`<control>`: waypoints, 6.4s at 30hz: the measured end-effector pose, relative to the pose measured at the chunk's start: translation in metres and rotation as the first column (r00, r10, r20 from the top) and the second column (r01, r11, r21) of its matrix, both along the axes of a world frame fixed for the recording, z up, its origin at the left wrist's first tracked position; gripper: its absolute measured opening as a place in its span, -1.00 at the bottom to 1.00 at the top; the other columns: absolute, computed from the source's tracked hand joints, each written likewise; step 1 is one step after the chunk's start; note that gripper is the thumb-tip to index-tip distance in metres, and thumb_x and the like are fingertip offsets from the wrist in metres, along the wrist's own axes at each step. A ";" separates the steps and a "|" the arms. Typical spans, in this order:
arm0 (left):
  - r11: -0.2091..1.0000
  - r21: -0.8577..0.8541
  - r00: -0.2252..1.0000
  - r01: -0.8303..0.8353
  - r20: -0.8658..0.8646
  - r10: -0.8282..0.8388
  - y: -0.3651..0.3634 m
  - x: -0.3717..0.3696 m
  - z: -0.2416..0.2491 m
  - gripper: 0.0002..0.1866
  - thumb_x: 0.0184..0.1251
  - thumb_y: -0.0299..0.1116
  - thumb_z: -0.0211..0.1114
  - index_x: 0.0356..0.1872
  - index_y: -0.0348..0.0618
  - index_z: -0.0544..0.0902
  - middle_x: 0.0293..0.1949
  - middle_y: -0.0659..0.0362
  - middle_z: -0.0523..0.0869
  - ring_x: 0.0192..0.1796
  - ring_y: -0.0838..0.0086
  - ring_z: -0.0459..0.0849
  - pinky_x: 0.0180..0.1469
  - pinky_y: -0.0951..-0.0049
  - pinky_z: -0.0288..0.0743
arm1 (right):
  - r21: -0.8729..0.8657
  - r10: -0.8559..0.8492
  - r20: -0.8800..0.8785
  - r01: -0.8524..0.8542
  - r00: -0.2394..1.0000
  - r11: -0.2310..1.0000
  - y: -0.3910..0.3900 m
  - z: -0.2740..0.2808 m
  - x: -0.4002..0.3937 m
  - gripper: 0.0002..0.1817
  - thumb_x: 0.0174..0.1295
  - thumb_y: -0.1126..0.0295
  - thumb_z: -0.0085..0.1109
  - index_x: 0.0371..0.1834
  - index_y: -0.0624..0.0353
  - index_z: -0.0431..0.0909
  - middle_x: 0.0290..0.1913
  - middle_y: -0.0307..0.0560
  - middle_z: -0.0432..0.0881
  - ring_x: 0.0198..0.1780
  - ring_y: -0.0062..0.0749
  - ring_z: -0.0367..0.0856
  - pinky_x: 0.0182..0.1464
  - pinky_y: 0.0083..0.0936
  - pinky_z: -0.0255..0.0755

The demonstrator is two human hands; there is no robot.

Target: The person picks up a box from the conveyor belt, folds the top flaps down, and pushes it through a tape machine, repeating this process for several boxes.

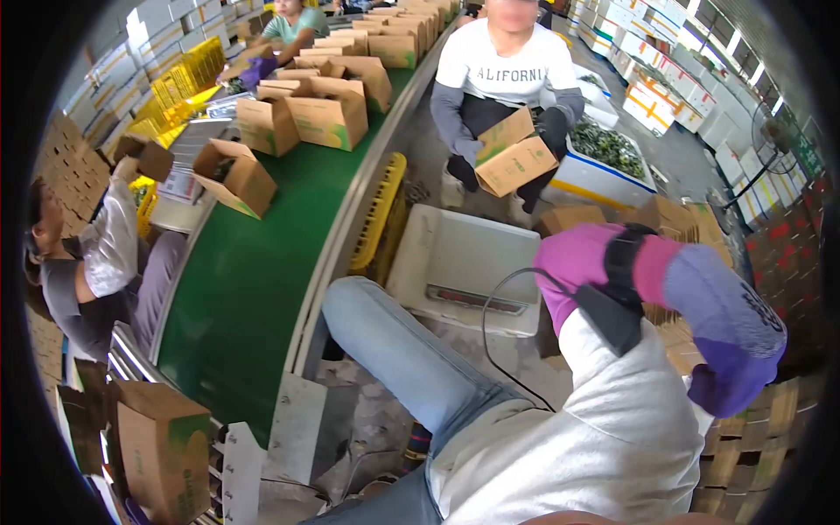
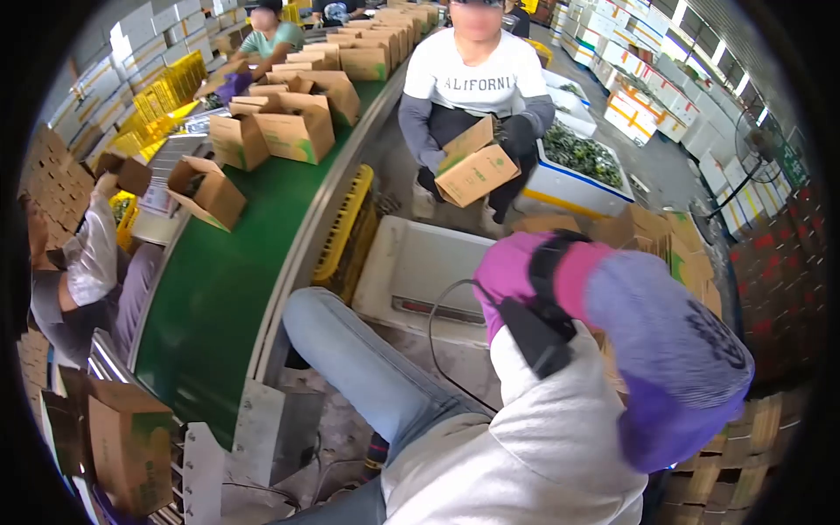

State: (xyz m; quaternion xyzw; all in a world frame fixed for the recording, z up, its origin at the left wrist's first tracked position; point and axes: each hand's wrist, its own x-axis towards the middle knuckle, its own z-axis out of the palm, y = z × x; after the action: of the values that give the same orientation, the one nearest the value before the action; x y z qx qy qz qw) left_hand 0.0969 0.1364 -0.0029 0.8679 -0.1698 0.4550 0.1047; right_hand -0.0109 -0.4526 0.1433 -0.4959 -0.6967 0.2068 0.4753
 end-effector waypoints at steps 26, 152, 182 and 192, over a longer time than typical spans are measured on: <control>0.229 -0.955 0.953 0.188 0.121 -0.278 -0.088 -0.018 0.024 -0.86 0.32 -0.39 0.23 -0.22 -0.26 0.61 0.15 -0.10 0.53 0.20 0.36 0.47 0.24 0.36 0.24 | 0.157 -0.500 -0.528 0.657 0.687 0.737 0.299 -0.136 0.211 -0.71 0.24 0.22 0.19 -0.08 0.13 0.47 0.08 -0.20 0.47 0.11 -0.55 0.38 0.21 -0.52 0.25; 0.633 -0.588 0.843 -0.504 -0.494 0.212 -0.077 -0.044 0.086 -0.12 0.12 -0.09 0.42 0.37 -0.28 0.17 -0.22 -0.03 0.70 -0.22 0.42 0.68 -0.26 0.47 0.52 | -0.103 -0.582 0.187 0.605 0.791 0.790 0.310 -0.068 0.192 -0.19 0.20 0.17 0.25 0.45 0.11 0.04 -0.01 -0.09 0.57 -0.01 -0.49 0.52 0.09 -0.54 0.39; 0.285 -0.951 0.982 0.123 0.074 -0.175 -0.081 -0.036 0.030 -0.87 0.29 -0.49 0.22 -0.25 -0.37 0.64 0.18 -0.17 0.51 0.25 0.35 0.47 0.23 0.43 0.27 | 0.193 -0.490 -0.510 0.649 0.707 0.736 0.320 -0.133 0.202 -0.81 0.21 0.38 0.25 -0.17 0.16 0.51 0.08 -0.15 0.52 0.09 -0.54 0.45 0.18 -0.54 0.30; 0.998 -0.061 0.989 -0.006 -0.151 -0.004 -0.139 0.006 0.050 -0.12 -0.29 -0.18 0.54 0.21 -0.19 0.41 0.12 -0.04 0.56 0.21 0.10 0.49 0.32 0.14 0.22 | 0.149 -0.703 -0.461 0.828 0.542 0.541 0.330 -0.151 0.238 -0.57 0.43 0.25 -0.09 0.22 0.34 0.30 0.06 -0.04 0.52 0.10 -0.44 0.45 0.17 -0.56 0.32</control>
State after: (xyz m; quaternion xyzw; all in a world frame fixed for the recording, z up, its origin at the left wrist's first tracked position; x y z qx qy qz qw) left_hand 0.1032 -0.0028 0.0470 0.8962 -0.1471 0.3931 0.1435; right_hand 0.2273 -0.1230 -0.0079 -0.6158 -0.3314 -0.0702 0.7114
